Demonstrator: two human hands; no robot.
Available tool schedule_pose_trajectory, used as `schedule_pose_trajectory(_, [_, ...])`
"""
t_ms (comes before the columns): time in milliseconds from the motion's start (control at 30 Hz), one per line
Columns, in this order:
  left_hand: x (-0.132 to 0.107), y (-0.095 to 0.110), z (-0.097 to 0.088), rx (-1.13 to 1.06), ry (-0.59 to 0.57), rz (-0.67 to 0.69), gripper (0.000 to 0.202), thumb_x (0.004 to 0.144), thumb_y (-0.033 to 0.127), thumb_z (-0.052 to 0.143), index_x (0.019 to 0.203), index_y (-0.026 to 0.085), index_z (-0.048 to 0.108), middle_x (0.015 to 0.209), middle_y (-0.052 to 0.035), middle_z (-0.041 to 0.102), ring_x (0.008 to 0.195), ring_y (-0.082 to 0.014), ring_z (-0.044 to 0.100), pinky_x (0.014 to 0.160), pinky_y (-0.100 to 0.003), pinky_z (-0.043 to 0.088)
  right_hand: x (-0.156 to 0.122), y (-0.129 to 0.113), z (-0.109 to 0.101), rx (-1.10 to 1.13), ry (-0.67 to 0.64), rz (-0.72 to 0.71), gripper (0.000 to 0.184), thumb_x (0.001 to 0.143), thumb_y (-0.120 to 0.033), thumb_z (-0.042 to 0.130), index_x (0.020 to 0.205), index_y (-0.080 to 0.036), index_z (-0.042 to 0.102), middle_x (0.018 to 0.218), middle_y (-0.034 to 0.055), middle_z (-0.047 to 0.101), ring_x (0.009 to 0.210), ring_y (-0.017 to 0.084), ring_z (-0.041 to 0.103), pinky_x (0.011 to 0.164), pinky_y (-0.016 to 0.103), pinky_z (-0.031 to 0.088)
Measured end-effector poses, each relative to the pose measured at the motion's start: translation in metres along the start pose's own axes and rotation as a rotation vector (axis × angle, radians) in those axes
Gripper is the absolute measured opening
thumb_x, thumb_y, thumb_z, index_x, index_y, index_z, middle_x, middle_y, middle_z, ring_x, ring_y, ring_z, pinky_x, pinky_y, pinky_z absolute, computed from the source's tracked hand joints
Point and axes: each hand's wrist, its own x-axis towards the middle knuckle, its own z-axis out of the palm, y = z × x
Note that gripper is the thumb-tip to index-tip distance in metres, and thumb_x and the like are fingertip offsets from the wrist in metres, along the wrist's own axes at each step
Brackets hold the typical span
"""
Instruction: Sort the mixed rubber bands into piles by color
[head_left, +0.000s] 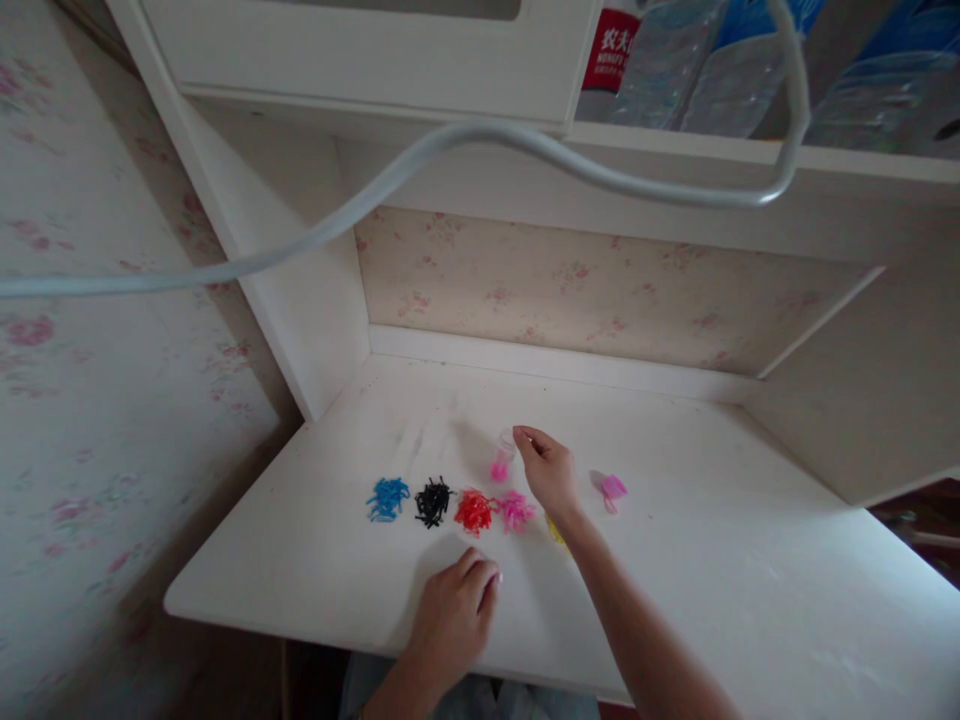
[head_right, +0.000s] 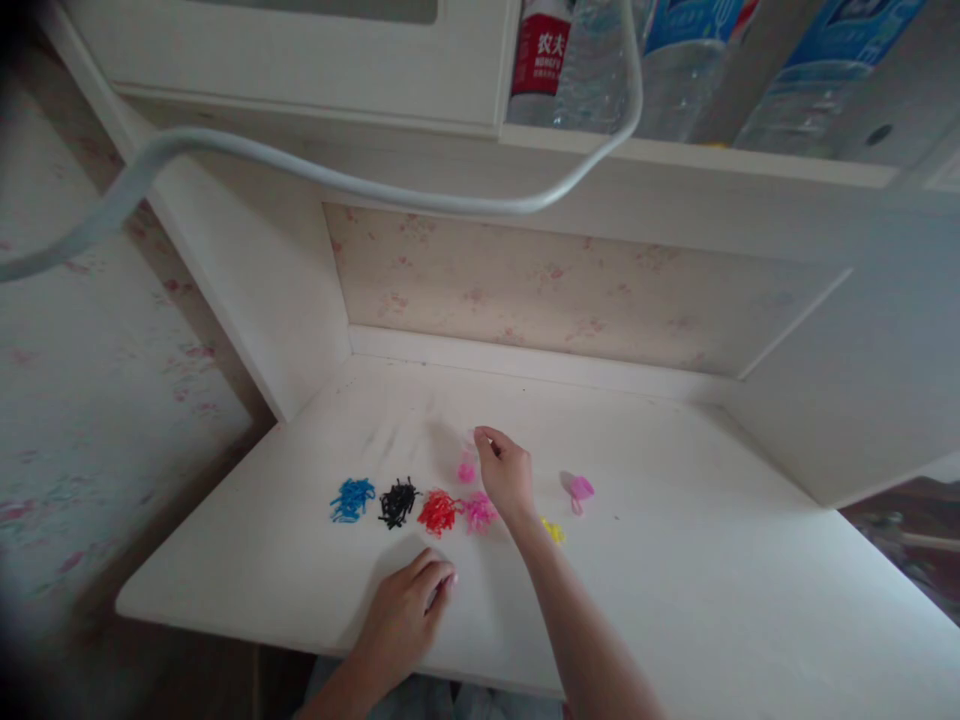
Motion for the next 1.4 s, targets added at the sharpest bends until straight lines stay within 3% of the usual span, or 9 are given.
schedule_pose_trajectory(233, [0.004,-0.001,0.001,0.048,0.013,-0.047,0.023,0.091,0.019,0.039,0.088,0.025,0.060,0.089,-0.0006,0.064,0.081,-0.0138,0.061,0.073,-0.024,0.045,-0.025,0.013,-0.019,-0.039,0.049,0.074,0.046,0.081,-0.055,0.050,0.092,-0.015,0.072,0.064,0.0002,0.061,0.052,0.010,0.043,0.048,0.021,0.031])
schedule_pose_trajectory(467, [0.018,0.003,0.001,0.169,-0.025,-0.115,0.021,0.091,0.022,0.038,0.095,0.024,0.059,0.099,-0.0024,0.065,0.087,-0.0160,0.063,0.069,-0.024,0.045,-0.090,0.057,-0.031,-0.160,-0.101,0.159,0.046,0.084,-0.052,0.045,0.089,-0.016,0.072,0.068,0.0039,0.067,0.056,0.015,0.055,0.052,0.023,0.037])
schedule_pose_trajectory(600, [0.026,0.009,0.003,0.245,-0.055,-0.152,0.022,0.092,0.027,0.037,0.097,0.024,0.058,0.097,-0.0027,0.066,0.085,-0.0173,0.064,0.067,-0.026,0.046,-0.115,0.063,-0.033,-0.325,-0.152,0.148,0.042,0.089,-0.047,0.039,0.091,-0.020,0.071,0.073,0.0045,0.070,0.061,0.016,0.061,0.058,0.023,0.040])
schedule_pose_trajectory(867, [0.044,0.010,0.016,0.287,0.006,-0.137,0.020,0.091,0.028,0.040,0.097,0.023,0.059,0.093,-0.0030,0.068,0.081,-0.0188,0.066,0.065,-0.027,0.046,-0.116,0.062,-0.027,-0.619,-0.237,0.073,0.034,0.089,-0.040,0.042,0.112,-0.030,0.065,0.088,0.0037,0.073,0.076,0.020,0.068,0.061,0.024,0.041])
schedule_pose_trajectory(1400, [0.049,0.005,0.021,0.143,0.098,-0.046,0.025,0.093,0.021,0.036,0.097,0.020,0.061,0.093,-0.0058,0.069,0.081,-0.0201,0.067,0.069,-0.031,0.049,-0.116,0.062,-0.026,-0.690,-0.215,0.018,0.031,0.094,-0.035,0.038,0.098,-0.029,0.068,0.078,0.0026,0.072,0.066,0.016,0.066,0.052,0.021,0.031])
